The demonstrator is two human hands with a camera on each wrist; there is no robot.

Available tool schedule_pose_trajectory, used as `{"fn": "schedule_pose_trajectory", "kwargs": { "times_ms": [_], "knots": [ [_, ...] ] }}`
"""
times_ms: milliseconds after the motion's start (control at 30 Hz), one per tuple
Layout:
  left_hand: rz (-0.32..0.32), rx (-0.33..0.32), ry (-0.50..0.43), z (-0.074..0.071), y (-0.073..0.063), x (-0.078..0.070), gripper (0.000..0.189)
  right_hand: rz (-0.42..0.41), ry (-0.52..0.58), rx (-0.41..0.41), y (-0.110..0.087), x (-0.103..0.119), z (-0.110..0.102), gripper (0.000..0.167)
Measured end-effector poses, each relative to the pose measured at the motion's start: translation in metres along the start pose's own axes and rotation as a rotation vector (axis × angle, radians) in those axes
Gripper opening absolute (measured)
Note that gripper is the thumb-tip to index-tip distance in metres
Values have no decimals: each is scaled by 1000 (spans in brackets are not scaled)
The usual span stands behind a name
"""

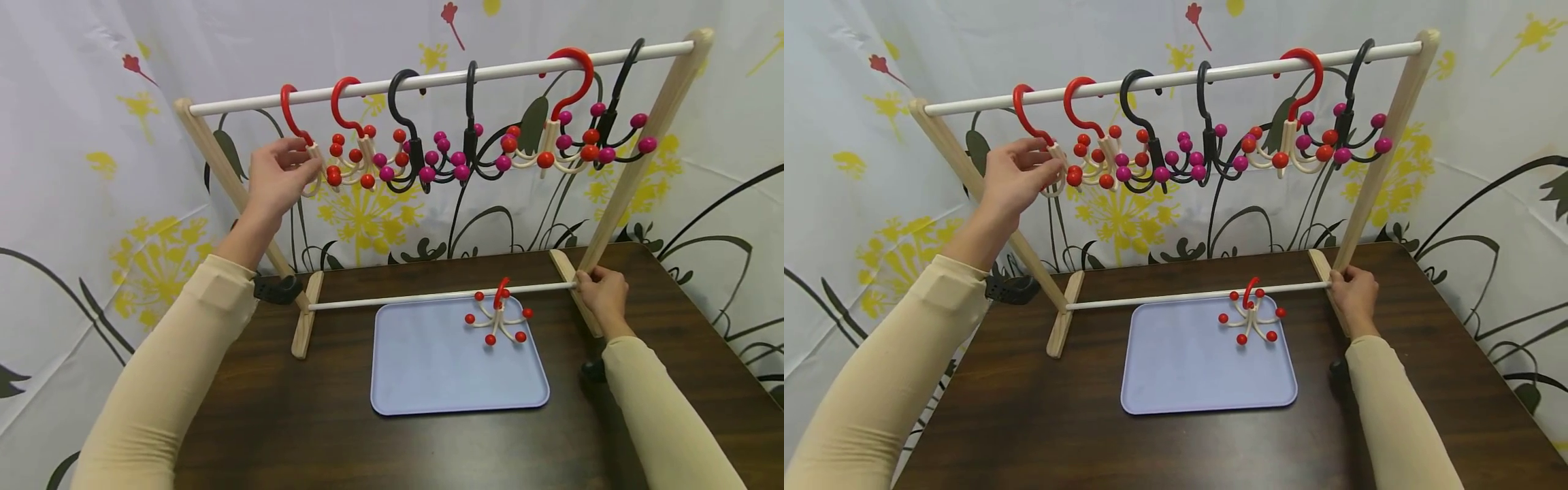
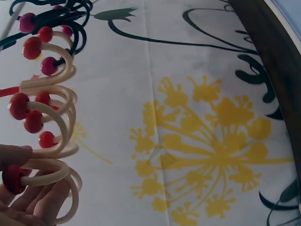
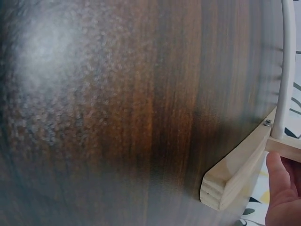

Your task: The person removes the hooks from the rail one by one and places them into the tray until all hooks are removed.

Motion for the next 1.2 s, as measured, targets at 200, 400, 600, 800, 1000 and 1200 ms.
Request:
{"fn": "schedule_pose_trajectory", "kwargs": {
  "times_ms": [200,400,600,800,1000,1200],
  "knots": [
    [76,-93,41,-13,-1,0,39,-36,-1,-29,2,6,0,36],
    [157,-119,54,-18,-4,-5,34,-60,-7,-44,3,10,0,33],
    [233,-178,30,-26,-7,-8,30,-51,-3,-36,3,11,1,34],
    [298,-195,-25,-34,-8,-11,27,-44,5,-48,2,9,0,33],
    [325,-206,-84,-47,-9,-16,22,-29,2,-47,1,4,0,34],
    [302,-224,-134,-62,-16,-17,24,-31,0,-53,1,3,-1,35]
  ]
}}
Point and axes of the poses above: each hand's wrist, its own y-axis towards the middle knuckle, its own z-axis out of the palm, x = y × z, the point moved 9 cm from there along y, towards the middle knuckle, and after that the axes turned 11 degrees about -z, right-handed, at the moved point
